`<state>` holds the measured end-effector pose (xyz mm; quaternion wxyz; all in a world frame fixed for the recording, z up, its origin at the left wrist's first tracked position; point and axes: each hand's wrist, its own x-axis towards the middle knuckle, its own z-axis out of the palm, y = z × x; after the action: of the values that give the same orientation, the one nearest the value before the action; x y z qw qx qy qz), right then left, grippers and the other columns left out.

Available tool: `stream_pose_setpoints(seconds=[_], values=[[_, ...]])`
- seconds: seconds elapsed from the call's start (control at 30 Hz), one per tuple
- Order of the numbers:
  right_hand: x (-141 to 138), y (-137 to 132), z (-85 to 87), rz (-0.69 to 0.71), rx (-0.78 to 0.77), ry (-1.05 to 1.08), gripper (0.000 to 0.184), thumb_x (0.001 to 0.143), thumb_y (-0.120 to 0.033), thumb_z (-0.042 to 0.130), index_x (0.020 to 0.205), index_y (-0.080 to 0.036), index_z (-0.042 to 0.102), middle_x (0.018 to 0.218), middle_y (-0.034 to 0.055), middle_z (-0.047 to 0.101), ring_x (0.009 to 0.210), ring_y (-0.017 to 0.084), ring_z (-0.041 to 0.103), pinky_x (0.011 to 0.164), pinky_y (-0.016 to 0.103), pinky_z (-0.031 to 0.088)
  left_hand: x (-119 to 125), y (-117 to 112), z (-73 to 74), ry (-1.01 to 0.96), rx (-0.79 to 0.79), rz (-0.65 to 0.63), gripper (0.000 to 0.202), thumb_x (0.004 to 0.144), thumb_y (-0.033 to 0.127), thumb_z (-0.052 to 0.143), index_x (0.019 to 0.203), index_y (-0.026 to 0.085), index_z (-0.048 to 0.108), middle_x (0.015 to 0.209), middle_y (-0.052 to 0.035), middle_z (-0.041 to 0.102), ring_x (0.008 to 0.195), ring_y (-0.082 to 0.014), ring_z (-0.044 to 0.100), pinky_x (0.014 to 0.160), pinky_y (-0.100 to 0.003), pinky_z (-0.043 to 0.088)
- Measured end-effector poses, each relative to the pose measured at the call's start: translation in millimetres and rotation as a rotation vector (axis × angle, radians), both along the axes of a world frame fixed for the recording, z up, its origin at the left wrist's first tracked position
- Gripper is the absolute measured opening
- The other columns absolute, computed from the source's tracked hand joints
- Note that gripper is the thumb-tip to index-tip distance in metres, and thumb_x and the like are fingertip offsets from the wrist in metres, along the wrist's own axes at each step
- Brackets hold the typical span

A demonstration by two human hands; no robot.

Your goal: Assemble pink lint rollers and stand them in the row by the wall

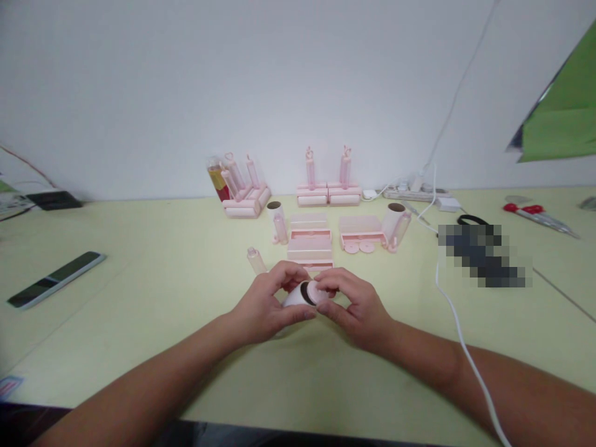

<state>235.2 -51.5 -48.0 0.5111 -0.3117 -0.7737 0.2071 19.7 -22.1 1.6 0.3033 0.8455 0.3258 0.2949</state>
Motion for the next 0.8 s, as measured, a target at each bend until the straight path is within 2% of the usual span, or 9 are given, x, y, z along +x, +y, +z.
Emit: stream_pose_setpoints(seconds=[0.23, 0.43, 0.63, 0.8], values=[[0.1, -3.0, 2.4, 0.033, 0.044, -0.033, 0.026, 0.087, -0.020, 0.066, 0.113, -0.022, 0.061, 0.115, 0.0121, 0.065, 0.108, 0.023, 0.062, 0.092, 0.040, 0.051, 0.2, 0.4, 0.1, -0.038, -0.054, -0.016, 0.047, 0.075, 0.047, 0.075, 0.105, 0.019, 0.052, 0.092, -0.0022, 0.061, 0.076, -0.0135, 0.055, 0.072, -0.028, 0.047], [0.4, -2.2, -1.4, 0.035, 0.028, -0.003, 0.026, 0.086, -0.021, 0.067, 0.111, -0.024, 0.059, 0.117, 0.0105, 0.067, 0.110, 0.023, 0.062, 0.091, 0.041, 0.051, -0.4, 2.7, -4.5, -0.095, -0.115, -0.086, 0.053, 0.076, 0.045, 0.076, 0.112, 0.018, 0.049, 0.097, -0.0048, 0.064, 0.081, -0.0150, 0.060, 0.074, -0.029, 0.050], [0.3, -2.6, 2.5, 0.062, 0.024, -0.022, 0.024, 0.087, -0.024, 0.067, 0.110, -0.025, 0.060, 0.119, 0.0108, 0.068, 0.108, 0.024, 0.063, 0.089, 0.042, 0.053, -1.4, 2.0, -8.2, -0.102, -0.131, -0.093, 0.062, 0.074, 0.043, 0.078, 0.122, 0.020, 0.046, 0.108, -0.0089, 0.064, 0.097, -0.0205, 0.064, 0.085, -0.034, 0.050], [0.0, -4.0, 5.0, 0.042, 0.046, -0.028, 0.027, 0.088, -0.025, 0.065, 0.115, -0.025, 0.060, 0.118, 0.0116, 0.068, 0.110, 0.025, 0.063, 0.090, 0.043, 0.053, -0.9, 2.3, -9.2, -0.129, -0.135, -0.095, 0.063, 0.074, 0.042, 0.079, 0.122, 0.019, 0.046, 0.104, -0.0073, 0.063, 0.092, -0.0184, 0.064, 0.082, -0.032, 0.051]])
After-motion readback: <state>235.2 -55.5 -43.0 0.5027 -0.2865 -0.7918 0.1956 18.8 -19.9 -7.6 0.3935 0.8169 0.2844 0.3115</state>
